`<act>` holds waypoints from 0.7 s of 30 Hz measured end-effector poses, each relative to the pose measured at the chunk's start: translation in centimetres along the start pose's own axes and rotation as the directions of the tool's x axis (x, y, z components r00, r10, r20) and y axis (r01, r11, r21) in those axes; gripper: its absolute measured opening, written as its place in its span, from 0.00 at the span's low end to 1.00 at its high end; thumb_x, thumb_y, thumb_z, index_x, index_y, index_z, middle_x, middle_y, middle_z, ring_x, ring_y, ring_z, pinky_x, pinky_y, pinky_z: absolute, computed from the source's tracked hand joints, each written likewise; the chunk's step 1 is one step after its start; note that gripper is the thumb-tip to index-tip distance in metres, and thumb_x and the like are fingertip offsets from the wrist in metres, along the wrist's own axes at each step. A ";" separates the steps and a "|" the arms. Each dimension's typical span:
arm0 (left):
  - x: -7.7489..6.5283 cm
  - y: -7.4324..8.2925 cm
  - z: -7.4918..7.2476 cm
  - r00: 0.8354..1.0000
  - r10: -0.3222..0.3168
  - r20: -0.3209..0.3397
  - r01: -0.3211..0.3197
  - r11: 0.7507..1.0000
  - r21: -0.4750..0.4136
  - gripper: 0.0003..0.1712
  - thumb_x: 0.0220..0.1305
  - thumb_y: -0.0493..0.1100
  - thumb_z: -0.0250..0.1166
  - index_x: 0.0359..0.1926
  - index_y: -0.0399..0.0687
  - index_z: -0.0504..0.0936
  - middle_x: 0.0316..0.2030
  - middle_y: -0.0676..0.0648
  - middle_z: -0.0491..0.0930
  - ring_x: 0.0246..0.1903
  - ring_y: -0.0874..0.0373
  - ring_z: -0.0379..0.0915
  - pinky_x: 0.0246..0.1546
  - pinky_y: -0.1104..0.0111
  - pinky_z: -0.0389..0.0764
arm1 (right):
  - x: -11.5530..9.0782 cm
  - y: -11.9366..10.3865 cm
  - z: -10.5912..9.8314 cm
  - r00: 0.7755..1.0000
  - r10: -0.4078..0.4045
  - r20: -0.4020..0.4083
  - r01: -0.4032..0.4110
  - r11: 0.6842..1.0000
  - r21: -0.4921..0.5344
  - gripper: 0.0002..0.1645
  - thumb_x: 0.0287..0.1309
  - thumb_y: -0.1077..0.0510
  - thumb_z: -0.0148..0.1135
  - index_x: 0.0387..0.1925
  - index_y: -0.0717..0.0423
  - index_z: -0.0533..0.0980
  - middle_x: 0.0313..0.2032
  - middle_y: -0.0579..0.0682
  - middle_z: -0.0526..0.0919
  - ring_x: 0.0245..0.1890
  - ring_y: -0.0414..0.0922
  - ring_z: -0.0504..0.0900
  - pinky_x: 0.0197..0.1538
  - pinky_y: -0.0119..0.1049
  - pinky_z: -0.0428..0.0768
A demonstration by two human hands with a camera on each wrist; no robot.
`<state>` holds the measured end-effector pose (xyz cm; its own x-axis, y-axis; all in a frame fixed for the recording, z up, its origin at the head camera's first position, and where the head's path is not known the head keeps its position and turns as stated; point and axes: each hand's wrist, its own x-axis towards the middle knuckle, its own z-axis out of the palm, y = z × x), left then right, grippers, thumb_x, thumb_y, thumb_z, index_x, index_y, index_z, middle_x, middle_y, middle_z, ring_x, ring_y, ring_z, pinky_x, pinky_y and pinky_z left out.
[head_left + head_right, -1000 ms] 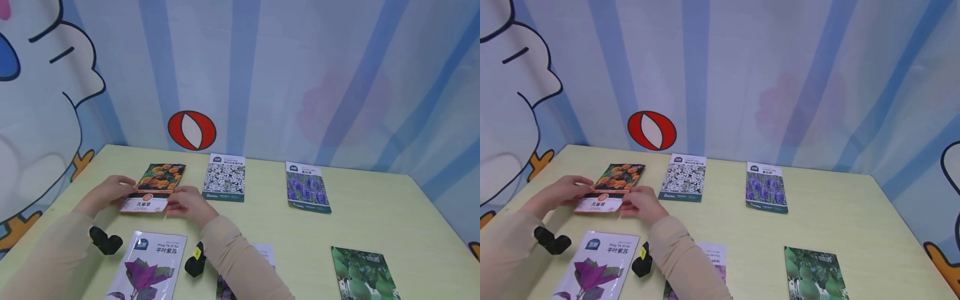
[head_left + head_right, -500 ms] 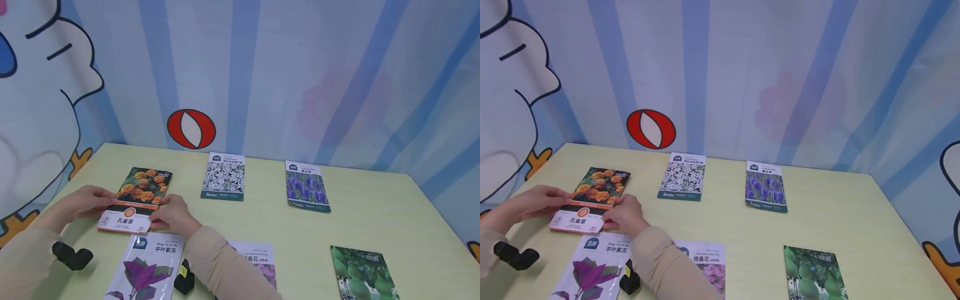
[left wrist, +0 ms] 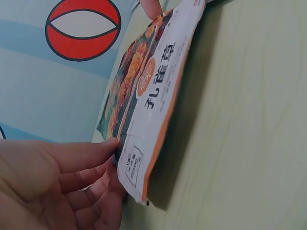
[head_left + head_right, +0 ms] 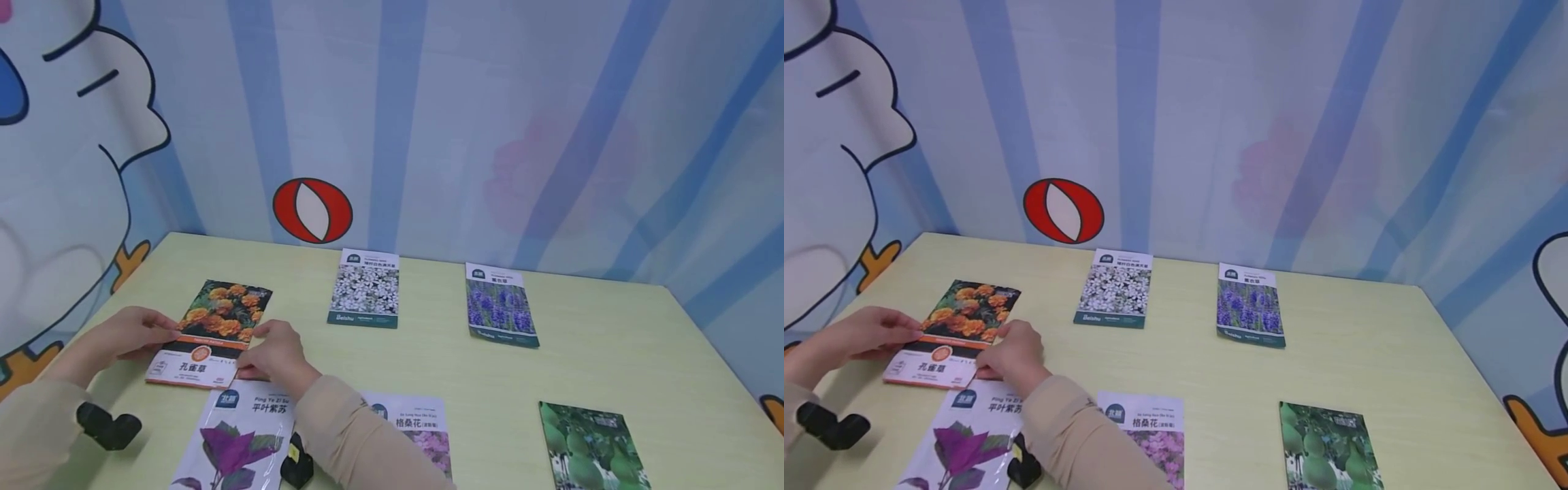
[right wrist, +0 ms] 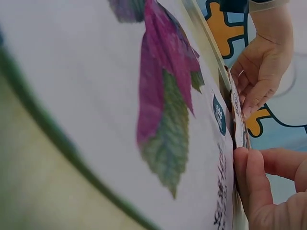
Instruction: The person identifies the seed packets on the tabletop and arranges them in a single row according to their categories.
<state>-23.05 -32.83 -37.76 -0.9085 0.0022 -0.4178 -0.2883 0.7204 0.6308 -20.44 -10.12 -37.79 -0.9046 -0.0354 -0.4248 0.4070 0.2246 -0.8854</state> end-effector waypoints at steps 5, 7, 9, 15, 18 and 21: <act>-0.6 0.1 -0.3 1.000 0.014 -0.012 -0.014 1.000 0.014 0.23 0.62 0.41 0.60 0.49 0.23 0.71 0.32 0.45 0.77 0.24 0.59 0.69 0.23 0.70 0.71 | -0.1 -0.1 -0.4 0.998 0.042 0.038 -0.045 0.995 0.084 0.20 0.40 0.74 0.70 0.37 0.56 0.76 0.26 0.55 0.79 0.17 0.46 0.82 0.24 0.33 0.81; -0.8 0.1 -0.5 1.000 0.014 -0.016 -0.013 0.999 0.031 0.23 0.62 0.41 0.60 0.49 0.23 0.72 0.31 0.46 0.76 0.24 0.58 0.68 0.23 0.70 0.71 | -0.1 -0.2 -0.7 0.997 0.054 0.060 -0.061 0.991 0.120 0.19 0.42 0.74 0.69 0.37 0.57 0.76 0.24 0.55 0.79 0.18 0.46 0.82 0.25 0.33 0.81; -0.8 0.2 -0.6 1.000 0.011 -0.018 -0.010 0.999 0.042 0.23 0.63 0.41 0.60 0.49 0.23 0.71 0.31 0.46 0.76 0.26 0.58 0.68 0.24 0.69 0.72 | 0.0 -0.3 -1.1 0.995 0.062 0.077 -0.072 0.986 0.148 0.18 0.43 0.74 0.68 0.37 0.58 0.76 0.23 0.55 0.80 0.19 0.45 0.82 0.25 0.33 0.81; -0.7 0.8 -1.0 0.999 0.021 -0.023 -0.020 0.998 0.066 0.24 0.65 0.43 0.58 0.52 0.23 0.70 0.36 0.39 0.76 0.31 0.55 0.70 0.28 0.69 0.74 | 0.5 -0.7 -2.4 0.994 0.061 0.086 -0.075 0.984 0.163 0.15 0.44 0.72 0.68 0.35 0.58 0.77 0.20 0.55 0.81 0.19 0.43 0.81 0.23 0.30 0.80; -0.6 1.5 -0.8 0.999 0.045 -0.022 -0.044 0.997 0.062 0.25 0.65 0.43 0.58 0.53 0.23 0.69 0.40 0.35 0.76 0.34 0.55 0.71 0.30 0.68 0.76 | 1.0 -1.0 -3.3 0.995 0.044 0.089 -0.058 0.984 0.166 0.14 0.45 0.72 0.68 0.36 0.59 0.77 0.21 0.55 0.82 0.18 0.43 0.80 0.23 0.30 0.80; -0.5 2.7 -0.3 0.997 0.072 -0.014 -0.072 0.996 0.053 0.25 0.65 0.42 0.57 0.53 0.24 0.68 0.44 0.32 0.75 0.36 0.54 0.74 0.32 0.67 0.78 | 1.6 -1.1 -4.4 0.996 0.026 0.090 -0.041 0.985 0.168 0.15 0.46 0.72 0.67 0.38 0.61 0.77 0.23 0.55 0.83 0.19 0.43 0.79 0.24 0.31 0.80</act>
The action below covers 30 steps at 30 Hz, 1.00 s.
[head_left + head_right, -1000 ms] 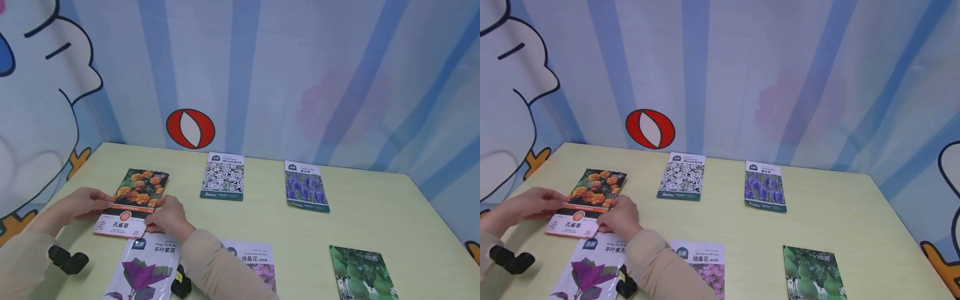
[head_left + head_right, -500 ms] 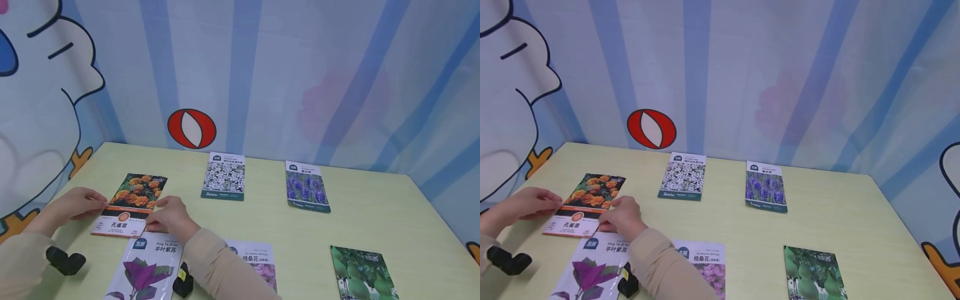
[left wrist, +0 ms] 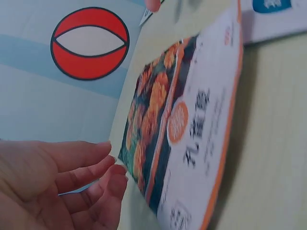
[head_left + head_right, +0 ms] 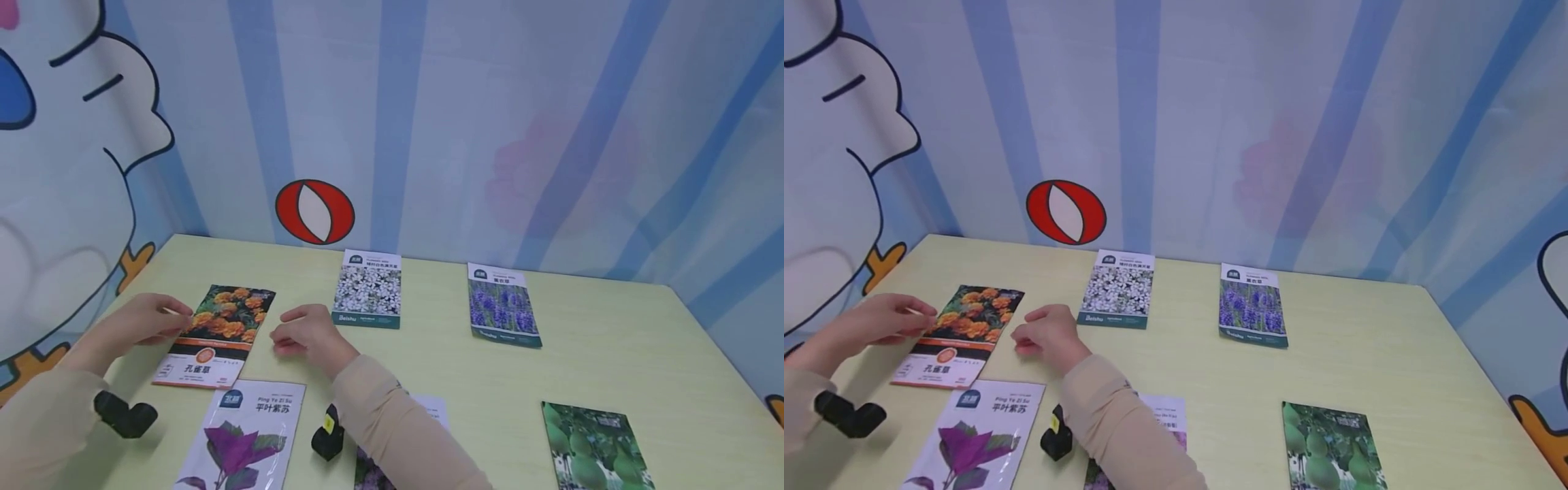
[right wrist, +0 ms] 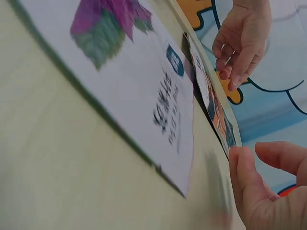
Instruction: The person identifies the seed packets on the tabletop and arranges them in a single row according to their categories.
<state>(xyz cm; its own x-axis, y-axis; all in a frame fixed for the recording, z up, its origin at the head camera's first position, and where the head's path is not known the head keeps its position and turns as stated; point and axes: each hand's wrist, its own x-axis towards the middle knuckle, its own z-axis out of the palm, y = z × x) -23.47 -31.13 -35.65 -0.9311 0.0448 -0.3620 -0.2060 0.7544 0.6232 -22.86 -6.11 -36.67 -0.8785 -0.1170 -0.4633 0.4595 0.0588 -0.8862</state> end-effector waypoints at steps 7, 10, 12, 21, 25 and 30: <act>0.6 3.1 1.1 0.999 0.036 0.005 -0.036 0.999 -0.011 0.25 0.65 0.44 0.57 0.54 0.26 0.68 0.46 0.32 0.74 0.38 0.51 0.73 0.37 0.63 0.78 | 0.9 -0.9 -2.3 1.000 -0.010 -0.011 0.010 0.999 -0.031 0.16 0.48 0.69 0.67 0.42 0.61 0.77 0.25 0.54 0.83 0.20 0.43 0.80 0.22 0.29 0.79; 0.9 4.3 1.6 0.999 0.049 0.010 -0.049 0.998 -0.027 0.27 0.64 0.47 0.58 0.55 0.28 0.69 0.44 0.34 0.74 0.35 0.53 0.72 0.33 0.66 0.75 | 1.1 -1.3 -3.4 1.000 -0.010 -0.028 0.009 0.999 -0.048 0.16 0.49 0.68 0.67 0.43 0.61 0.77 0.26 0.54 0.83 0.21 0.44 0.81 0.22 0.28 0.79; 1.1 5.0 1.9 0.998 0.061 0.018 -0.061 0.997 -0.039 0.27 0.65 0.47 0.58 0.56 0.30 0.69 0.44 0.35 0.74 0.33 0.53 0.71 0.31 0.68 0.74 | 1.3 -1.5 -4.2 0.999 -0.005 -0.039 0.003 0.998 -0.064 0.16 0.50 0.67 0.67 0.44 0.60 0.77 0.27 0.53 0.83 0.22 0.44 0.81 0.24 0.29 0.79; 2.2 7.2 3.4 0.998 0.057 0.039 -0.053 0.993 -0.106 0.29 0.66 0.49 0.56 0.62 0.35 0.65 0.57 0.30 0.66 0.52 0.40 0.67 0.49 0.54 0.75 | 1.7 -2.6 -7.9 0.994 -0.003 -0.106 -0.009 0.993 -0.114 0.16 0.50 0.65 0.67 0.43 0.60 0.78 0.33 0.53 0.82 0.26 0.45 0.80 0.30 0.33 0.81; 2.6 8.3 4.1 0.996 0.077 0.045 -0.070 0.986 -0.150 0.30 0.67 0.47 0.56 0.63 0.35 0.63 0.58 0.30 0.65 0.54 0.38 0.66 0.53 0.51 0.72 | 1.7 -3.2 -9.6 0.992 -0.007 -0.129 -0.009 0.992 -0.122 0.15 0.51 0.66 0.66 0.43 0.60 0.77 0.35 0.54 0.81 0.28 0.46 0.80 0.33 0.35 0.82; 3.1 10.0 5.3 0.996 0.075 0.039 -0.065 0.975 -0.213 0.29 0.67 0.46 0.56 0.63 0.34 0.63 0.58 0.32 0.65 0.54 0.41 0.67 0.54 0.56 0.72 | 2.0 -3.4 -11.4 0.987 -0.020 -0.162 -0.003 0.990 -0.140 0.17 0.52 0.65 0.66 0.46 0.61 0.77 0.39 0.55 0.80 0.34 0.49 0.81 0.37 0.37 0.82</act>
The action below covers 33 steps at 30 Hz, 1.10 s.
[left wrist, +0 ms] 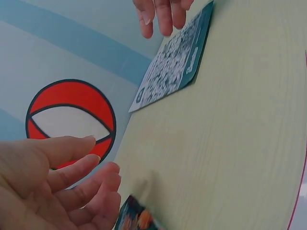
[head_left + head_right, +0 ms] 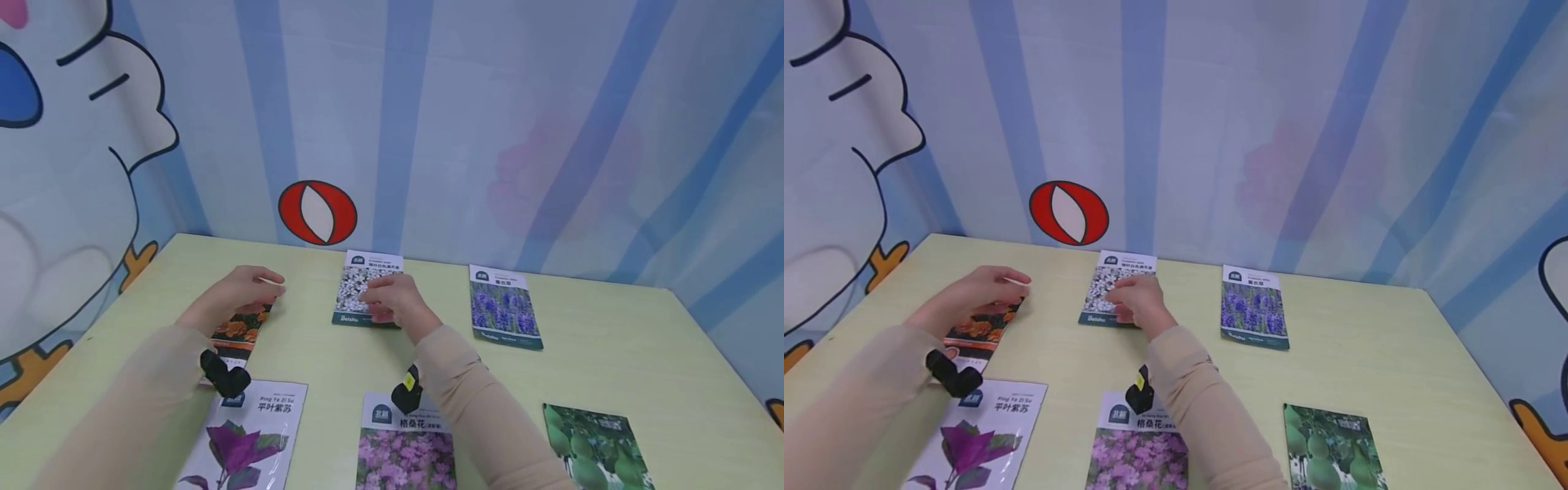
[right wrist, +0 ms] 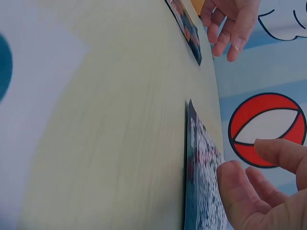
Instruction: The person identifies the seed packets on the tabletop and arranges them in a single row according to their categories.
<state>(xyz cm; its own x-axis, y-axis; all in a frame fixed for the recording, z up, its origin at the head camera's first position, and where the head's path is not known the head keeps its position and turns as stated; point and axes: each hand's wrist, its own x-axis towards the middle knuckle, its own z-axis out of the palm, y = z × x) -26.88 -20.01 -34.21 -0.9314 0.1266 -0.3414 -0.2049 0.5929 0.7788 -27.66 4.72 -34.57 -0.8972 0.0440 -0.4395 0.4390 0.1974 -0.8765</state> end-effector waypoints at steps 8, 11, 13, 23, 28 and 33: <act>1.6 1.5 2.1 0.998 -0.058 0.017 0.059 0.993 -0.099 0.29 0.67 0.45 0.56 0.64 0.36 0.63 0.61 0.35 0.63 0.57 0.42 0.64 0.57 0.57 0.70 | 0.8 0.3 -1.9 0.997 -0.015 -0.076 0.014 1.000 -0.012 0.21 0.51 0.64 0.67 0.49 0.60 0.76 0.47 0.56 0.77 0.45 0.54 0.77 0.44 0.44 0.80; 2.3 1.9 3.0 0.995 -0.101 -0.005 0.099 0.982 -0.161 0.28 0.65 0.44 0.58 0.63 0.37 0.64 0.58 0.37 0.67 0.54 0.45 0.67 0.55 0.60 0.72 | 1.1 0.5 -2.4 0.994 -0.011 -0.113 0.012 1.000 0.012 0.24 0.52 0.64 0.66 0.52 0.60 0.74 0.51 0.57 0.75 0.45 0.54 0.76 0.47 0.45 0.79; 2.5 2.2 3.6 0.993 -0.114 -0.007 0.110 0.971 -0.213 0.29 0.65 0.45 0.58 0.63 0.38 0.64 0.57 0.38 0.68 0.54 0.47 0.68 0.55 0.62 0.72 | 1.1 0.7 -2.9 0.992 -0.005 -0.128 0.011 0.999 0.043 0.27 0.52 0.64 0.65 0.56 0.61 0.71 0.54 0.57 0.73 0.43 0.52 0.74 0.46 0.45 0.78; 3.7 3.4 6.3 0.995 -0.095 0.029 0.098 0.901 -0.423 0.32 0.69 0.43 0.54 0.68 0.36 0.54 0.62 0.36 0.62 0.58 0.46 0.64 0.55 0.63 0.71 | 1.8 0.5 -3.7 0.990 0.107 -0.097 -0.080 0.965 0.248 0.34 0.54 0.68 0.61 0.63 0.64 0.63 0.59 0.65 0.68 0.52 0.55 0.73 0.49 0.44 0.78; 4.4 3.8 7.0 0.992 -0.120 0.032 0.122 0.885 -0.449 0.31 0.68 0.40 0.53 0.68 0.36 0.55 0.51 0.40 0.69 0.40 0.55 0.69 0.36 0.71 0.75 | 2.0 0.6 -3.8 0.984 0.143 -0.106 -0.110 0.957 0.270 0.34 0.54 0.67 0.61 0.62 0.63 0.63 0.56 0.63 0.71 0.48 0.53 0.74 0.47 0.43 0.79; 4.8 4.1 7.2 0.989 -0.146 0.026 0.140 0.861 -0.488 0.30 0.65 0.32 0.53 0.67 0.35 0.58 0.40 0.43 0.69 0.25 0.61 0.64 0.23 0.75 0.70 | 2.5 0.9 -4.2 0.983 0.182 -0.038 -0.161 0.935 0.318 0.30 0.55 0.65 0.61 0.60 0.61 0.65 0.55 0.61 0.73 0.42 0.49 0.74 0.46 0.41 0.78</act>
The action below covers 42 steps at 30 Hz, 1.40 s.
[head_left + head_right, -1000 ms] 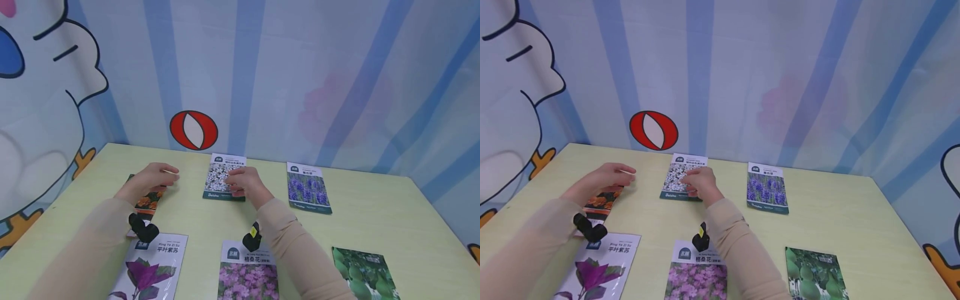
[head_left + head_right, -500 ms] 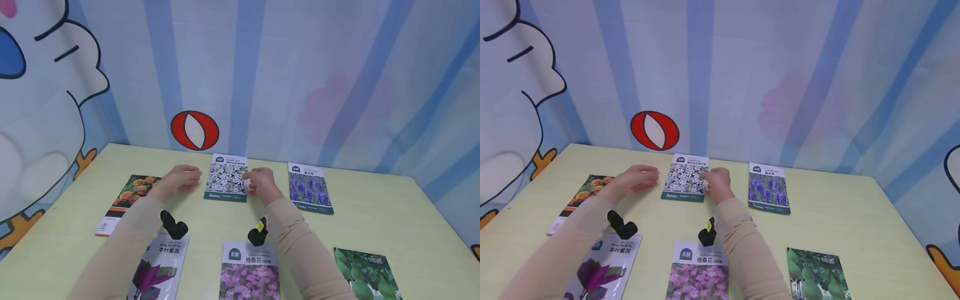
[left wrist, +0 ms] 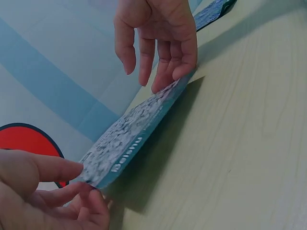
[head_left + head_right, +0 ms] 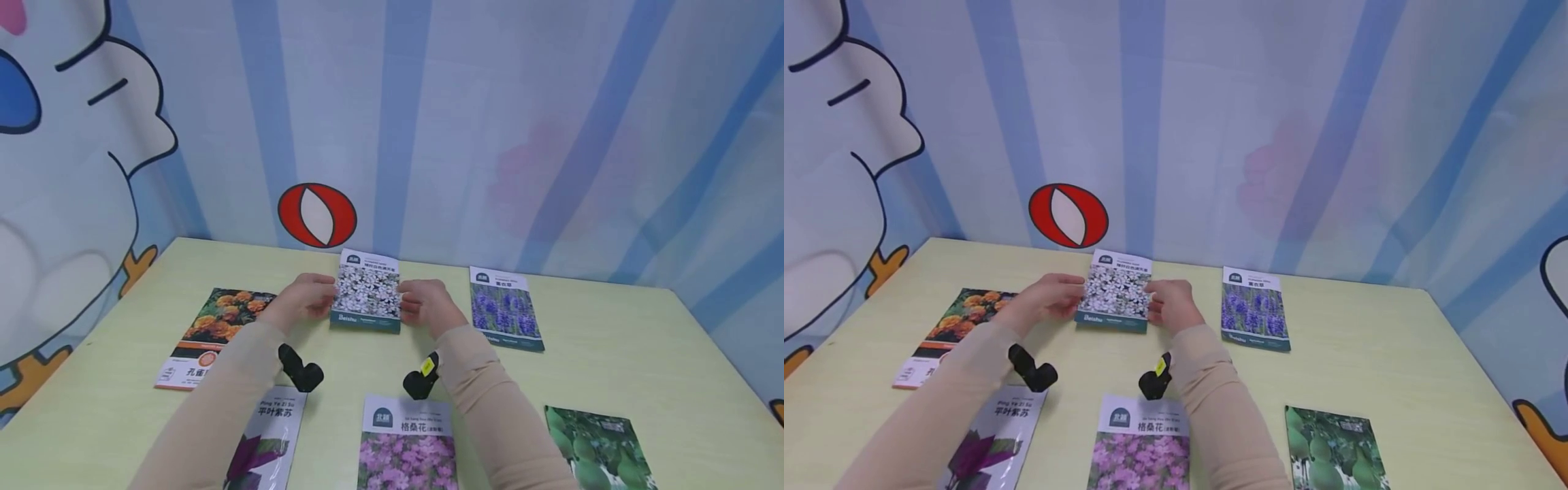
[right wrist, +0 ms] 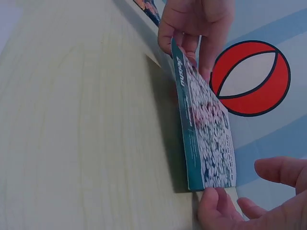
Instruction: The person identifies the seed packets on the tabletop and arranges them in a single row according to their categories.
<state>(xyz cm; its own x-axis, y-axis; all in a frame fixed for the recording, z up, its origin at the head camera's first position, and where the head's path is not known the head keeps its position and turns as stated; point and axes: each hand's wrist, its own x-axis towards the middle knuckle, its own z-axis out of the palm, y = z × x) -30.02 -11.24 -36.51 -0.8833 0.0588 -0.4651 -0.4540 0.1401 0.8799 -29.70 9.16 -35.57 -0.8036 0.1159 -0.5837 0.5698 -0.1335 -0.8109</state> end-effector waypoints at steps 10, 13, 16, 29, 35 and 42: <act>-0.6 0.2 -0.4 0.998 -0.019 0.063 0.023 0.998 -0.059 0.31 0.65 0.29 0.52 0.68 0.40 0.57 0.55 0.37 0.66 0.40 0.53 0.68 0.30 0.73 0.76 | 0.0 -0.8 -0.7 0.977 0.103 0.185 -0.114 0.992 0.047 0.17 0.60 0.66 0.54 0.52 0.56 0.71 0.36 0.50 0.73 0.30 0.42 0.73 0.33 0.33 0.77; -1.2 0.2 -1.0 0.995 0.005 0.100 0.001 0.998 -0.060 0.31 0.65 0.30 0.52 0.68 0.40 0.55 0.55 0.38 0.66 0.41 0.54 0.68 0.31 0.73 0.76 | -0.5 -1.2 -0.7 0.976 0.042 0.212 -0.043 0.999 -0.001 0.25 0.59 0.69 0.54 0.58 0.53 0.69 0.34 0.51 0.72 0.27 0.41 0.73 0.27 0.29 0.77; -2.0 0.3 -1.5 0.993 0.025 0.119 -0.020 0.999 -0.043 0.32 0.66 0.31 0.53 0.69 0.40 0.54 0.56 0.38 0.65 0.42 0.54 0.67 0.32 0.74 0.76 | -1.2 -1.5 -0.4 0.974 -0.019 0.227 0.031 0.998 -0.047 0.29 0.57 0.72 0.55 0.60 0.55 0.67 0.33 0.52 0.72 0.26 0.42 0.73 0.24 0.28 0.77; -6.2 0.8 -5.1 0.988 0.074 0.138 -0.097 0.981 0.170 0.34 0.65 0.38 0.58 0.68 0.41 0.55 0.58 0.35 0.65 0.47 0.50 0.69 0.49 0.66 0.76 | -4.9 -0.5 1.6 0.950 -0.099 0.297 0.156 0.972 -0.177 0.31 0.54 0.72 0.60 0.57 0.53 0.63 0.37 0.59 0.78 0.24 0.45 0.78 0.25 0.29 0.79; -7.4 -0.5 -6.9 0.981 0.088 0.170 -0.124 0.969 0.212 0.36 0.65 0.39 0.59 0.68 0.38 0.53 0.54 0.35 0.66 0.41 0.54 0.72 0.44 0.68 0.79 | -5.8 0.8 2.9 0.942 -0.101 0.321 0.187 0.950 -0.249 0.32 0.52 0.70 0.62 0.57 0.52 0.62 0.31 0.57 0.78 0.20 0.44 0.77 0.23 0.29 0.79; -8.3 -2.4 -8.3 0.992 0.057 0.114 -0.081 0.973 0.216 0.37 0.63 0.41 0.61 0.68 0.39 0.55 0.54 0.35 0.63 0.34 0.57 0.72 0.36 0.72 0.79 | -5.4 2.4 4.4 0.945 -0.093 0.315 0.204 0.918 -0.341 0.29 0.51 0.69 0.64 0.53 0.52 0.64 0.25 0.54 0.80 0.16 0.43 0.76 0.22 0.29 0.78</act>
<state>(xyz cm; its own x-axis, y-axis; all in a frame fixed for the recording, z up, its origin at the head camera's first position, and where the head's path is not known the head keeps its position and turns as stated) -22.58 -20.24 -33.98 -0.8887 0.1795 -0.4220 -0.3447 0.3455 0.8728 -24.75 3.85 -34.21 -0.8660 -0.1883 -0.4633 0.4178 0.2369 -0.8771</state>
